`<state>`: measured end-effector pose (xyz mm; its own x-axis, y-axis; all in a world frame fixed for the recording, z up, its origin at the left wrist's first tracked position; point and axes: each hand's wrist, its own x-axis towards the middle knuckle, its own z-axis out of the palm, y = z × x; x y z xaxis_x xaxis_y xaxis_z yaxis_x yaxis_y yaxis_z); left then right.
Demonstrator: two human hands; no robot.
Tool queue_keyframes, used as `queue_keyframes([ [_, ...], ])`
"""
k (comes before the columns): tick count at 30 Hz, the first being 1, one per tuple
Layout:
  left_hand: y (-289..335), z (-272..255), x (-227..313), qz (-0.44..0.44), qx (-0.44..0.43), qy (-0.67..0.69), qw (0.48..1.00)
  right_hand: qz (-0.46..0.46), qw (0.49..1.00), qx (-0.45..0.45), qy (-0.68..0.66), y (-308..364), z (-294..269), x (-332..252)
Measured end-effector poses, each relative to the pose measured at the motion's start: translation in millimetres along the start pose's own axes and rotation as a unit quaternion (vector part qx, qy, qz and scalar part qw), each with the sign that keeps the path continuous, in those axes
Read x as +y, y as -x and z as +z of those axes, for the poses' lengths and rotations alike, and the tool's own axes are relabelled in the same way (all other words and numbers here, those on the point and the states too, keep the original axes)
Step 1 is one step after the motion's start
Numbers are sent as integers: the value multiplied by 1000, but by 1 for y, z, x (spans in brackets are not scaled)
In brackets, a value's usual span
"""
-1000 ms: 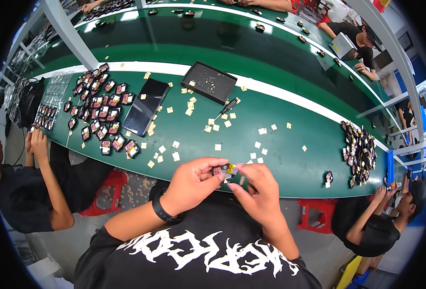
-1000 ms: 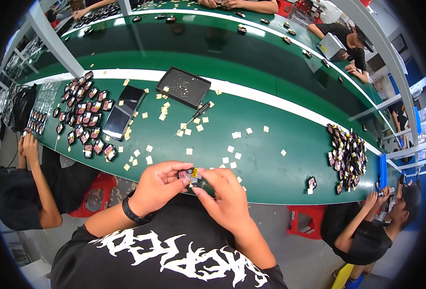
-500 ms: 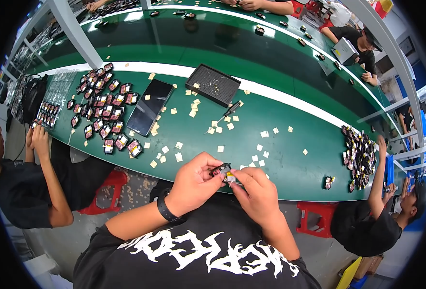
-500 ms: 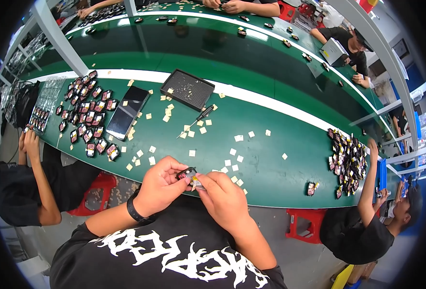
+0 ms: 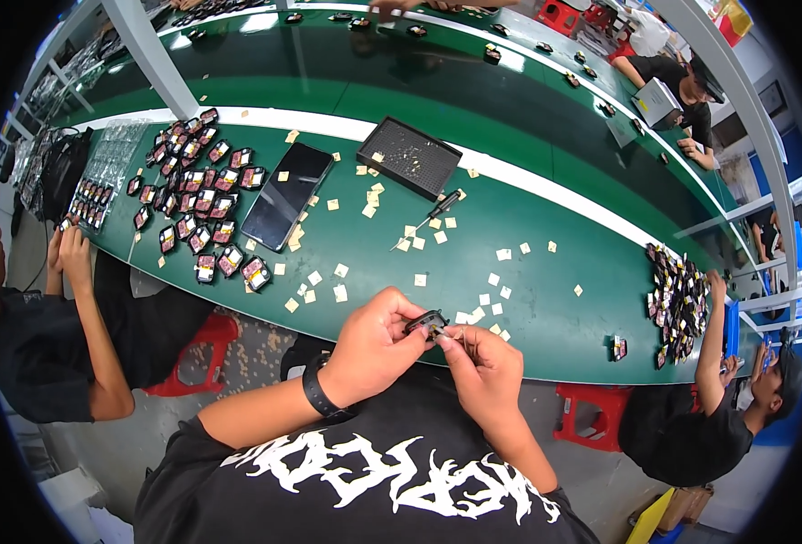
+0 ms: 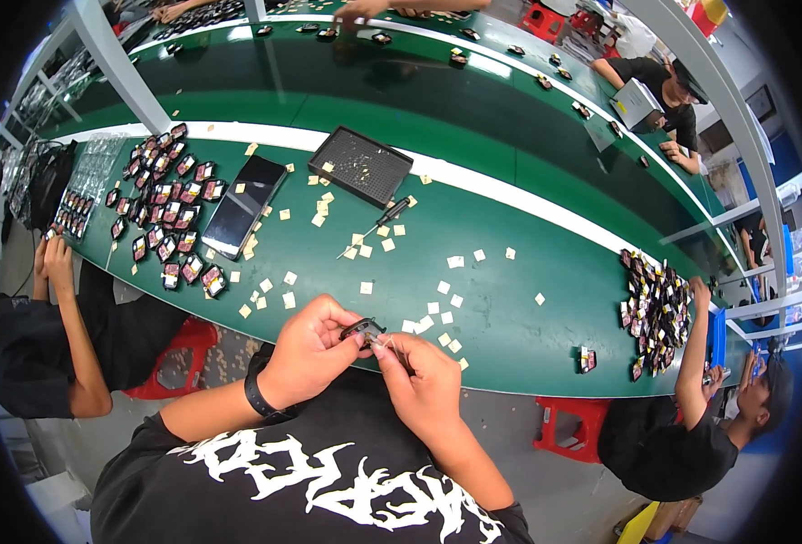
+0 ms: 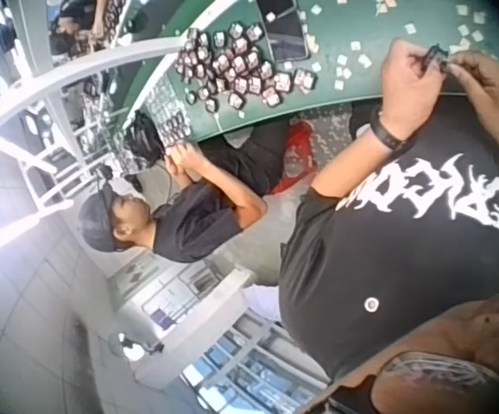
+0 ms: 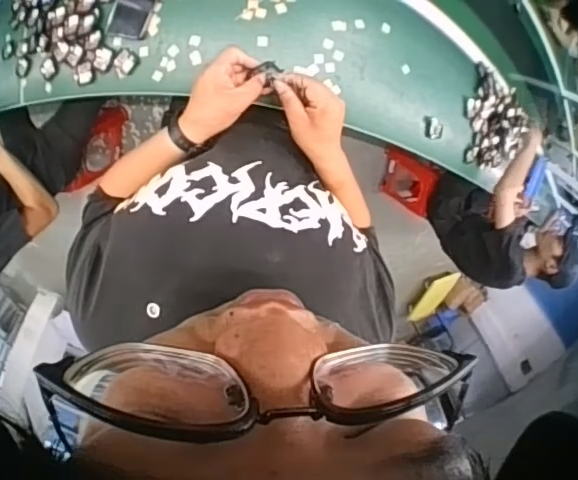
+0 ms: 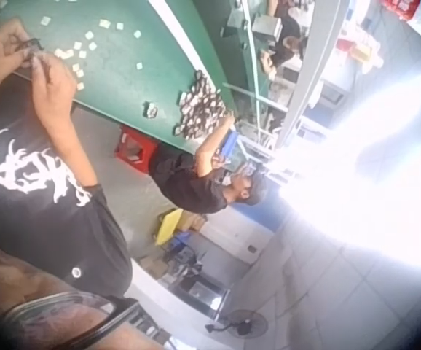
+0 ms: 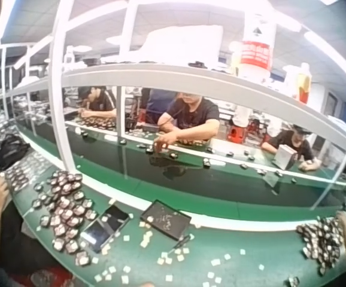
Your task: Assembling small electronic components for smartwatches on an industrial assembly line.
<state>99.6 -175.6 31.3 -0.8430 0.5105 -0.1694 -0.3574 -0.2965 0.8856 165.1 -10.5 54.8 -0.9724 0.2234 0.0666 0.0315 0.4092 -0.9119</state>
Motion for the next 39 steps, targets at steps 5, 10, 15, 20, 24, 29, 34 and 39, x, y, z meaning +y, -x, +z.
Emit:
queue_keyframes([
  [5,2,0,-1,3,-5,-12,1000,-60,998,1,24,-4,0,-6],
  [10,1,0,-3,8,-10,-57,998,-54,998,10,12,-4,1,-4],
  [15,2,-1,-5,47,-67,-28,996,3,998,12,-69,0,1,14],
  [20,6,-4,-7,52,-108,-4,993,139,937,26,-320,-1,-1,6],
  [24,9,-11,-6,15,-137,28,990,203,915,-35,-345,-3,-4,-7],
  [29,7,-27,-11,-5,-171,12,985,239,933,-44,-265,-2,3,-10],
  [34,10,-33,2,-85,-147,-31,985,306,904,-34,-298,2,21,-20],
  [39,21,-51,0,-90,-167,-86,978,322,908,-66,-260,10,35,-17],
])
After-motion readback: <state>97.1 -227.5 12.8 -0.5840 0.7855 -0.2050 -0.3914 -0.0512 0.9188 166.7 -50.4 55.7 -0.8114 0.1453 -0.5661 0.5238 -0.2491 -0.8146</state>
